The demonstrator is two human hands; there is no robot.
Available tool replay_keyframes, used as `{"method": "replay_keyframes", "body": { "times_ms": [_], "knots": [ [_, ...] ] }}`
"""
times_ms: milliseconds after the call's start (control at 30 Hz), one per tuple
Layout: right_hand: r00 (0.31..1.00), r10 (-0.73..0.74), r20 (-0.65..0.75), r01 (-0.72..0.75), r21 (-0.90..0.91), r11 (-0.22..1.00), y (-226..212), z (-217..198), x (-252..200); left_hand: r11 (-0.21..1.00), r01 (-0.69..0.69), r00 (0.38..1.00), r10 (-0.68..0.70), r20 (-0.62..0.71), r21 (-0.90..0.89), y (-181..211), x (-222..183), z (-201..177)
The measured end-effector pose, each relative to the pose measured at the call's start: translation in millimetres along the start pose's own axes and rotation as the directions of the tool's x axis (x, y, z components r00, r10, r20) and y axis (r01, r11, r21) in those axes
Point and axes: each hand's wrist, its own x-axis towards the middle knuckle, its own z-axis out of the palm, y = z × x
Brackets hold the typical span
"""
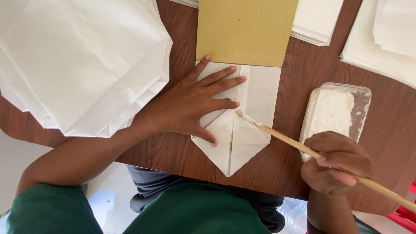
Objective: Assembling the bottom of a paper bag by folding the paper and applying glue with a brush.
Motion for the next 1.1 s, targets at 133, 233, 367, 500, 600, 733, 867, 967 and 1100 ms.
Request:
{"method": "replay_keyframes", "body": {
  "times_ms": [133,233,367,500,600,733,867,967,1100],
  "knots": [
    [1.0,0.03,0.0,-0.03,0.029,0.999,-1,-6,0,1.0,-0.005,1.0,0.005,-0.009,0.001,-1,0,1],
    [0.996,0.042,-0.073,-0.038,0.045,0.998,-3,-4,3,1.0,-0.006,1.0,0.006,-0.002,0.007,-2,0,2],
    [0.997,0.05,-0.066,-0.045,0.069,0.997,3,-6,-6,1.0,-0.009,1.0,0.009,0.0,0.004,-1,0,1],
    [0.998,0.057,0.018,-0.058,0.05,0.997,1,-7,-4,1.0,-0.005,1.0,0.005,0.0,-0.007,-1,0,1],
    [0.998,0.053,-0.016,-0.052,0.043,0.998,-5,-6,4,1.0,-0.012,1.0,0.012,0.003,0.004,-2,0,2],
    [0.971,0.192,-0.143,-0.182,0.079,0.98,-14,-3,9,1.0,-0.012,1.0,0.012,-0.002,0.006,-2,0,3],
    [0.899,0.407,-0.163,-0.42,-0.053,0.906,-21,9,23,1.0,-0.008,1.0,0.008,0.009,-0.008,-2,0,1],
    [0.902,0.401,-0.162,-0.418,-0.094,0.903,-16,8,14,1.0,-0.005,1.0,0.005,0.015,-0.024,-1,1,1],
    [0.989,-0.064,-0.13,0.057,-0.055,0.997,2,-6,-1,1.0,0.006,1.0,-0.006,0.027,-0.027,0,1,0]
  ]
}}
